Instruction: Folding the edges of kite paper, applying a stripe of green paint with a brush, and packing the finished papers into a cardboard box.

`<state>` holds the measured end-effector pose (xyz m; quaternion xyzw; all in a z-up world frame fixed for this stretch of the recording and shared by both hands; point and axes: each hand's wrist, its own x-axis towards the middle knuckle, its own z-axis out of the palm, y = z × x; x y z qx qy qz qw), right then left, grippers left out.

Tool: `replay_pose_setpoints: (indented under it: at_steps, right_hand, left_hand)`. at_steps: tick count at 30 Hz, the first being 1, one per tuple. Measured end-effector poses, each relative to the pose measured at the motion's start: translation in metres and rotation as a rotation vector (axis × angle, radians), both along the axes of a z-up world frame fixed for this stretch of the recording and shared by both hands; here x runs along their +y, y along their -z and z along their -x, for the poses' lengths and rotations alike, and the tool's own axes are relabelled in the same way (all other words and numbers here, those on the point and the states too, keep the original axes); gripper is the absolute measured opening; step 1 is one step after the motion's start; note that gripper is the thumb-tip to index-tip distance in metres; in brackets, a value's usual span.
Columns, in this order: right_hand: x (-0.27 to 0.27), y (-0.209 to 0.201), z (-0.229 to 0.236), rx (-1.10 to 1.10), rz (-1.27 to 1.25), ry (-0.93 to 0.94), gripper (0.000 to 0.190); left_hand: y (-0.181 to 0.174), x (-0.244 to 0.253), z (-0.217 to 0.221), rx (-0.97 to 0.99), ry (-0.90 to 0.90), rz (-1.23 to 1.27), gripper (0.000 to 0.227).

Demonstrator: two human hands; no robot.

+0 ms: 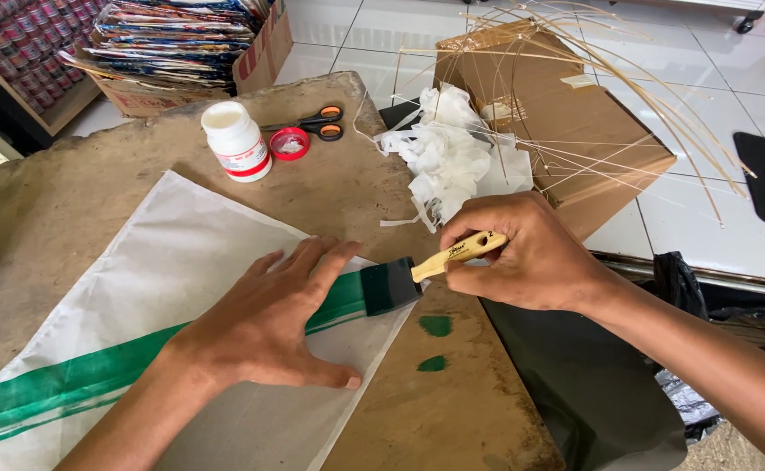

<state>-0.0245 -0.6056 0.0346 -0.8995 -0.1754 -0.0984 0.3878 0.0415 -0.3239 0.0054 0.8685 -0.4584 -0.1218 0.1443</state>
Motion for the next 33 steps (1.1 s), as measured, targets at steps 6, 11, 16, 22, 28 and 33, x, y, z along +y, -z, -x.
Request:
replay_pose_setpoints:
  at_steps: [6,11,16,22,28,33]
  right_hand:
    - [0.002,0.0,-0.004,0.046,-0.055,0.028,0.014]
    - [0.017,0.005,-0.012,0.121,-0.214,0.109,0.015]
    - [0.037,0.007,-0.009,0.107,-0.278,0.171,0.012]
    - [0.053,0.012,-0.004,0.095,-0.247,0.319,0.009]
    - [0.065,0.027,-0.007,-0.044,-0.274,0.36,0.012]
    - [0.065,0.034,-0.006,-0.082,-0.199,0.372,0.013]
  left_hand:
    - [0.003,0.0,0.0,-0.014,-0.002,-0.003,0.135]
    - [-0.001,0.0,0.001,0.019,-0.003,-0.007,0.131]
    - [0.001,0.001,0.0,0.018,0.005,0.019,0.129]
    - [0.003,0.001,0.0,0.016,-0.008,0.005,0.134]
    - [0.003,0.0,-0.001,0.007,0.004,0.005,0.135]
    - [0.003,0.0,0.0,-0.016,0.003,-0.01,0.131]
